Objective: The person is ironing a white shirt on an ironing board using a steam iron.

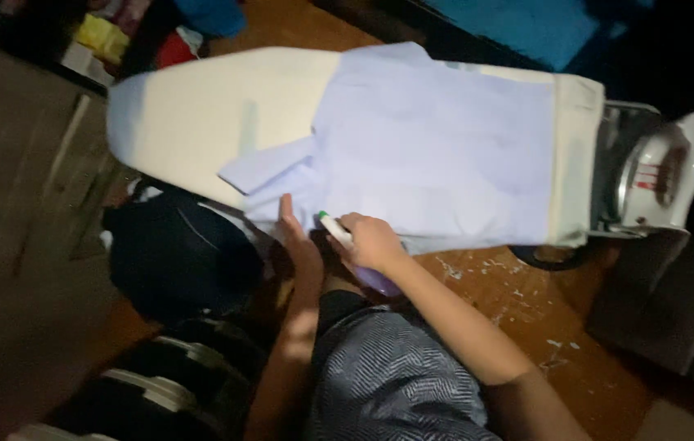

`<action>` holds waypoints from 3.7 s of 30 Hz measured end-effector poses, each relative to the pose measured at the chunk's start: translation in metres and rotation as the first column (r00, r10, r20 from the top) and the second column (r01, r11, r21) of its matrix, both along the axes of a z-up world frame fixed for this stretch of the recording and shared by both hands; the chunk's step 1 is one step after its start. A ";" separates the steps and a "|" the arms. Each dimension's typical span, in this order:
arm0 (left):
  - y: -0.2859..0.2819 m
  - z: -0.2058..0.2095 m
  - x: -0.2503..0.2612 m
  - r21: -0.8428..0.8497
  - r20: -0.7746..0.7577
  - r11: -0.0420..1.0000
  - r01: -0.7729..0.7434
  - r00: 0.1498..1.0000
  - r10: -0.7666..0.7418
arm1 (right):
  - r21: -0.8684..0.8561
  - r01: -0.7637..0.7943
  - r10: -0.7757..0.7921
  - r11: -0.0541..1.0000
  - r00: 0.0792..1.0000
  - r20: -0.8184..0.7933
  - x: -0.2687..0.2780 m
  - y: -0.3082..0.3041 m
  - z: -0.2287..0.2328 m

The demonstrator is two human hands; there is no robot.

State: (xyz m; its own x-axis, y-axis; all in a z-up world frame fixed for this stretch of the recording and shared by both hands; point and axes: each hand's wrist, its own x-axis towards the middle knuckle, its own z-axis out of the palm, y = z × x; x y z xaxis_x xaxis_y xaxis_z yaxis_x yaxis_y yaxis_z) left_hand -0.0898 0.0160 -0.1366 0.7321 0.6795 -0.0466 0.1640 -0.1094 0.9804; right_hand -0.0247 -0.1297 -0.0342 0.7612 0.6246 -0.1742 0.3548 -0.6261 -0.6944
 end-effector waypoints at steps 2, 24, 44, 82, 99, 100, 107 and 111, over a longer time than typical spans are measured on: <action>0.017 0.001 0.002 -0.004 0.000 0.999 0.033 0.999 -0.033 | -0.029 0.012 -0.012 1.000 1.000 -0.015 0.013 0.011 0.006; 0.151 -0.030 0.105 0.099 0.042 0.975 0.199 0.978 -0.204 | 0.422 0.268 -0.328 0.866 0.942 0.076 0.138 0.244 0.018; -0.094 0.058 0.155 0.535 -0.307 0.313 0.785 0.526 -0.793 | -0.208 0.750 -0.663 0.628 0.656 0.362 0.089 -0.138 -0.061; -0.501 0.072 0.238 0.254 0.085 0.396 0.883 0.387 -0.918 | 0.014 0.864 -0.849 0.504 0.498 -0.174 0.129 -0.512 -0.050; -0.290 0.093 0.182 0.136 -0.018 0.583 0.801 0.590 -0.807 | 0.196 0.732 -0.735 0.652 0.674 -0.075 0.029 -0.307 -0.046; -0.284 0.089 0.187 0.137 -0.019 0.583 0.801 0.591 -0.807 | 0.197 0.732 -0.734 0.652 0.675 -0.076 0.034 -0.301 -0.042; -0.269 0.089 0.238 0.170 0.028 0.419 0.892 0.421 -0.907 | 0.107 0.814 -0.750 0.572 0.571 -0.334 0.062 -0.282 -0.019; -0.263 0.109 0.256 0.118 -0.027 0.282 0.952 0.287 -0.957 | 0.140 0.888 -0.625 0.437 0.412 -0.663 0.065 -0.280 -0.015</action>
State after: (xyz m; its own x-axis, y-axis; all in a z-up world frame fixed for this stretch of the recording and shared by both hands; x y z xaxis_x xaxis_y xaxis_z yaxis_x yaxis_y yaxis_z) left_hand 0.1661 -0.2471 -0.0277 0.8622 -0.5063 0.0140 -0.1599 -0.2460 0.9560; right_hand 0.0400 -0.4092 -0.0491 0.8336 -0.0899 -0.5450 -0.5501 -0.0466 -0.8338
